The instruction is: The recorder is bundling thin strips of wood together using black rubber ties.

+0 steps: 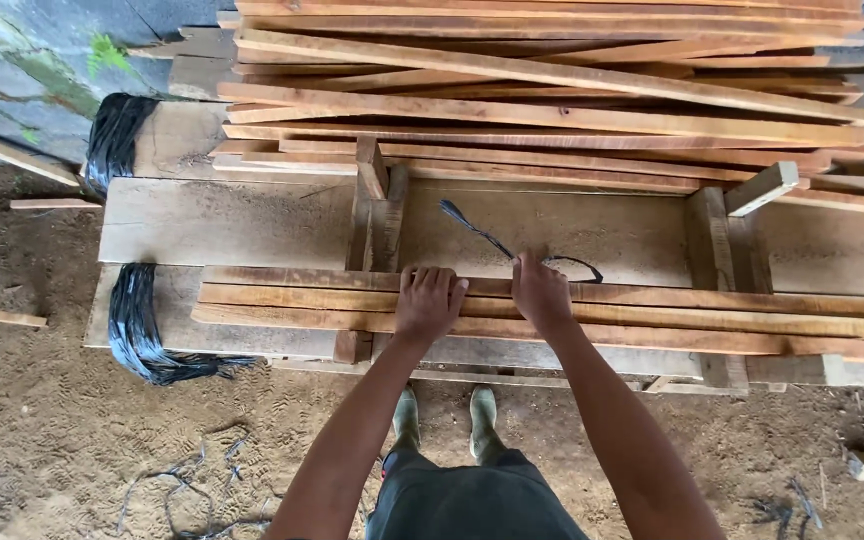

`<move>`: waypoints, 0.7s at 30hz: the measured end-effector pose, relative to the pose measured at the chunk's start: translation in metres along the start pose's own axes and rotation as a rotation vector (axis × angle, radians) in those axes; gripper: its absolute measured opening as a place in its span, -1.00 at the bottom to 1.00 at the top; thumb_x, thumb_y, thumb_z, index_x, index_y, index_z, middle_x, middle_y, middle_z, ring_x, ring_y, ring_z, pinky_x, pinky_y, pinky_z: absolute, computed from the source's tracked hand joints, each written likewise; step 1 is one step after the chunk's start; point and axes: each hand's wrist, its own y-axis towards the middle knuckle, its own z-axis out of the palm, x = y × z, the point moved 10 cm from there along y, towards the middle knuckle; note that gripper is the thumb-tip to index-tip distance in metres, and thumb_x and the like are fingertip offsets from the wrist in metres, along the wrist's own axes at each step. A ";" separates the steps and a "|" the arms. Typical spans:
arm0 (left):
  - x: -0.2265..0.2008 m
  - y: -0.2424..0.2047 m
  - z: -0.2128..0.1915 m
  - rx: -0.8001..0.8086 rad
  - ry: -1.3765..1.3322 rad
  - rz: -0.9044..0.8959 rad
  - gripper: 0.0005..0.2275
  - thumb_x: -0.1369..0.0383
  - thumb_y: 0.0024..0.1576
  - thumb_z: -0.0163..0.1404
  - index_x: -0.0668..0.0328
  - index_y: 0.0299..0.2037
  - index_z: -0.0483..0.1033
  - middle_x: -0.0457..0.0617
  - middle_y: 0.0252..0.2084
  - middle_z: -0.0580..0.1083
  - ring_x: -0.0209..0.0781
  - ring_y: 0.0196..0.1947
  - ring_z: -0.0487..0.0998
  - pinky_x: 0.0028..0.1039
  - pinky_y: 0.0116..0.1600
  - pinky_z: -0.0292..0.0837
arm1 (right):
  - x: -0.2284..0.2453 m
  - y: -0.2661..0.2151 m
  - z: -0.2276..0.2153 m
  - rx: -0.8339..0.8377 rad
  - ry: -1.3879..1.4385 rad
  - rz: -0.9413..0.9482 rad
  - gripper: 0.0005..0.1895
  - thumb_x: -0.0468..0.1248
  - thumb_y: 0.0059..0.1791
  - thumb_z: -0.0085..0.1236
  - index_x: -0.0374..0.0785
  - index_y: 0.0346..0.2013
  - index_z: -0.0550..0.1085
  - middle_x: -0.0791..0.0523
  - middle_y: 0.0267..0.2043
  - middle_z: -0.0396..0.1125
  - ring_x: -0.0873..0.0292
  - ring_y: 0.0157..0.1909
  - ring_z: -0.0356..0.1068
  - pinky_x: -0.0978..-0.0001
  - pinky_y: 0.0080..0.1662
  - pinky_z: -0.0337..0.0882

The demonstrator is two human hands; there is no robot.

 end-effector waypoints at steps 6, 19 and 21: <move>0.001 -0.002 0.000 -0.055 0.010 0.004 -0.68 0.03 0.35 -0.13 0.06 -0.17 0.55 0.00 -0.32 0.55 -0.06 -0.19 0.63 -0.14 0.21 0.31 | -0.018 0.032 0.040 0.349 0.241 0.031 -0.57 0.01 0.19 -0.20 -0.16 0.00 0.57 -0.05 -0.19 0.54 -0.22 -0.07 0.56 -0.22 0.03 0.47; -0.036 -0.005 -0.051 -0.106 -0.110 0.180 -0.75 0.29 0.41 -0.19 0.23 0.15 0.44 0.15 0.04 0.51 0.06 0.07 0.59 -0.15 0.22 0.43 | 0.033 0.047 0.026 0.304 0.209 0.114 -0.66 0.08 0.09 -0.01 -0.06 -0.20 0.58 0.03 -0.31 0.52 -0.18 -0.14 0.57 -0.09 -0.08 0.55; -0.042 -0.013 -0.052 -0.215 -0.134 0.283 -0.77 0.32 0.37 -0.16 0.13 0.16 0.46 0.12 0.05 0.45 0.12 0.05 0.55 -0.04 0.27 0.37 | 0.042 0.050 0.014 0.286 0.321 0.097 -0.66 -0.01 0.06 0.07 -0.12 -0.46 0.57 0.08 -0.52 0.46 -0.10 -0.35 0.55 0.07 -0.16 0.53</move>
